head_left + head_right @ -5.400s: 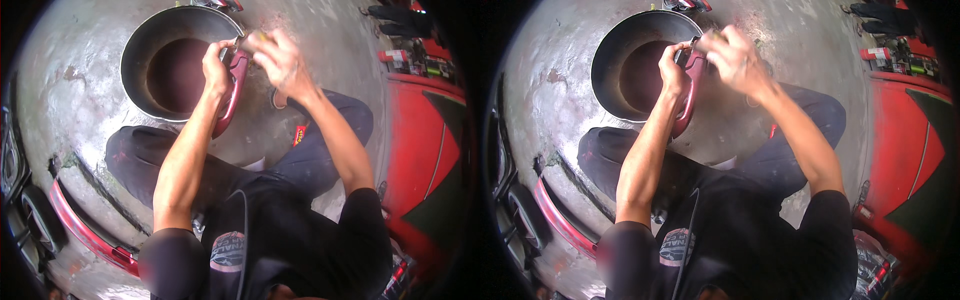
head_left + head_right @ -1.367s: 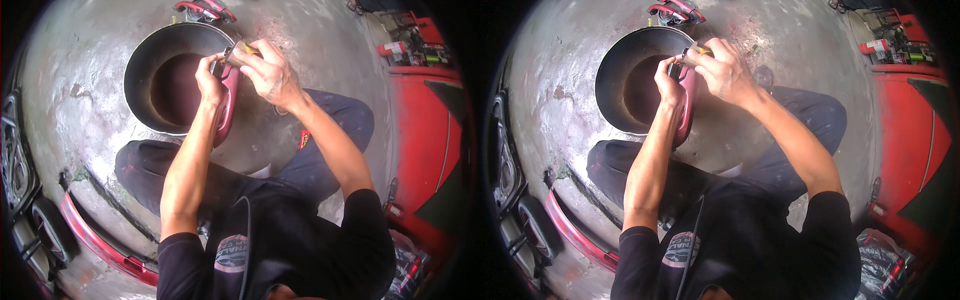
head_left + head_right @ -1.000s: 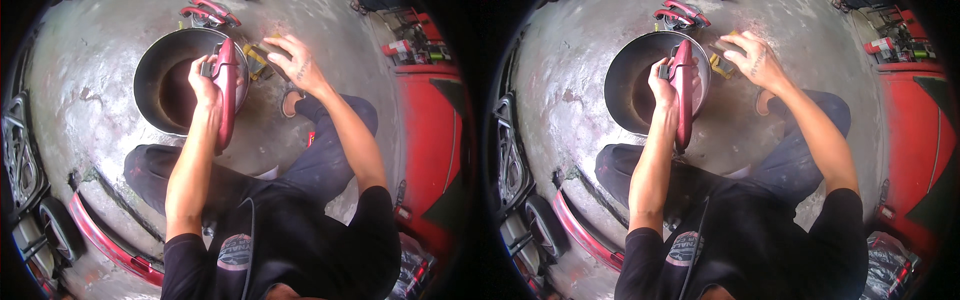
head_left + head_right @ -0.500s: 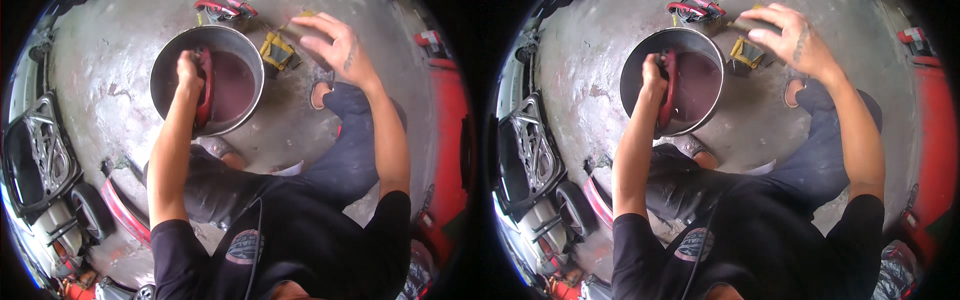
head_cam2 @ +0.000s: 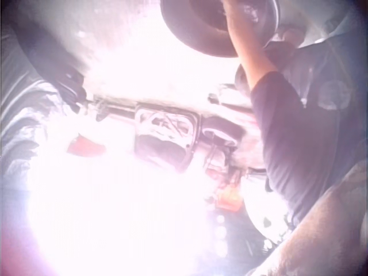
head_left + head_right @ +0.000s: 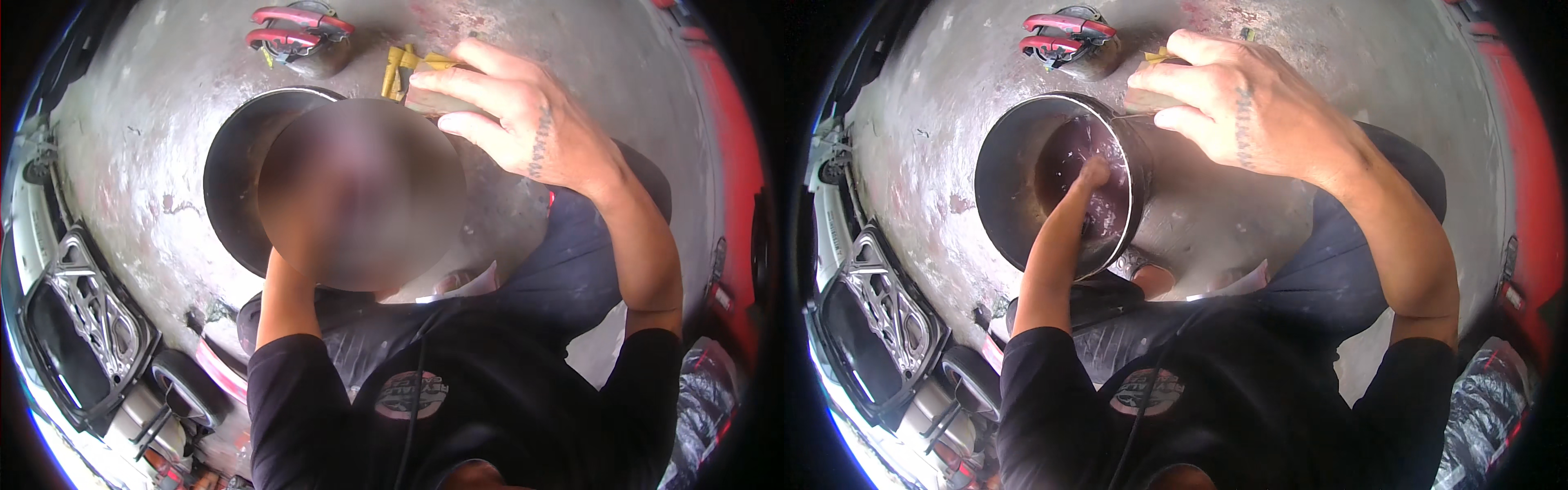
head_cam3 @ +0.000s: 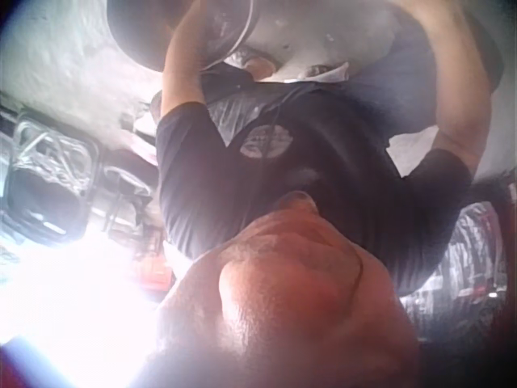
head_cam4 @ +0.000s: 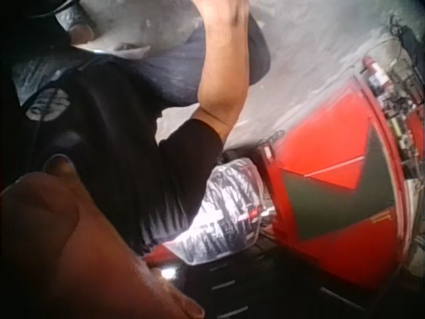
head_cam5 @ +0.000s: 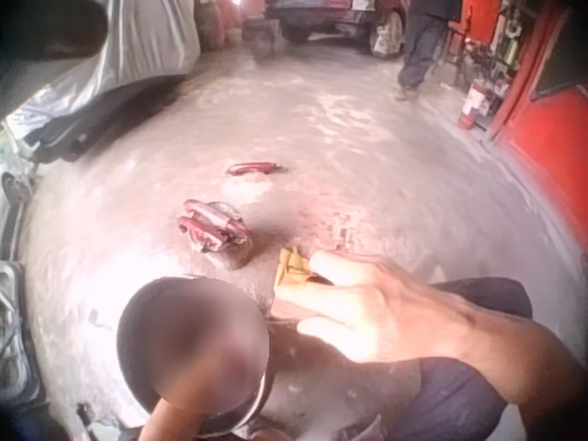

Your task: The person sits on the floor of a workshop and sands a red plastic car part using a sanding block. They repeatedly dip the sanding block into a bucket of water and rub it against the surface of the part to smooth it.

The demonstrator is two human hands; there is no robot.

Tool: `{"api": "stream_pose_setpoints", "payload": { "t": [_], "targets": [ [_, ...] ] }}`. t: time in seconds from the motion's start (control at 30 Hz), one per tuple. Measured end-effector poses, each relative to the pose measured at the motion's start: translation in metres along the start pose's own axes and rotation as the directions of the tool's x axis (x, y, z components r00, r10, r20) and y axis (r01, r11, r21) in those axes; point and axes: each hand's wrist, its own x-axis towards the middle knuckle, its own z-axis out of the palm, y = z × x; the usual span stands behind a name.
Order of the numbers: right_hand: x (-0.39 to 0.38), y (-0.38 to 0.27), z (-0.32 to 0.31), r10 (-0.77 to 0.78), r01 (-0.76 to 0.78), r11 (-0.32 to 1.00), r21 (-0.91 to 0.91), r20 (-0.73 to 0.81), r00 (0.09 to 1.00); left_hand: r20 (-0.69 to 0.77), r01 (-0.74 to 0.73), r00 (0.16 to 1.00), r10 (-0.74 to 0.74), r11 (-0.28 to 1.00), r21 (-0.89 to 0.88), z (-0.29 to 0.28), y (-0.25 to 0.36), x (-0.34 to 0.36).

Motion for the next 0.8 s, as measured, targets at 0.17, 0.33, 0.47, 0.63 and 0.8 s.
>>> {"api": "stream_pose_setpoints", "payload": {
  "t": [0.17,0.33,0.47,0.63,0.8],
  "targets": [
    [0.0,-0.001,-0.002,0.131,-0.13,0.991,-0.04,0.04,0.991,-0.059,0.077,0.985,-0.159,0.725,-0.684,-0.105,0.091,-0.048],
    [0.001,-0.007,0.008,0.192,-0.193,0.981,-0.005,0.127,0.973,0.011,-0.003,0.971,-0.238,-0.059,-0.998,-0.161,0.096,-0.132],
    [-0.002,-0.015,0.016,0.163,-0.164,0.986,0.001,0.103,0.981,-0.149,-0.209,0.976,-0.161,-0.47,-0.857,-0.185,0.129,-0.206],
    [-0.005,-0.02,0.031,0.163,-0.177,0.965,0.192,0.086,0.983,-0.368,-0.472,0.88,-0.3,-0.627,-0.62,-0.178,0.175,-0.26],
    [-0.009,-0.029,0.037,0.168,-0.18,0.911,0.372,0.063,0.984,-0.501,-0.579,0.8,-0.33,-0.644,-0.5,-0.17,0.227,-0.263]
  ]
}}
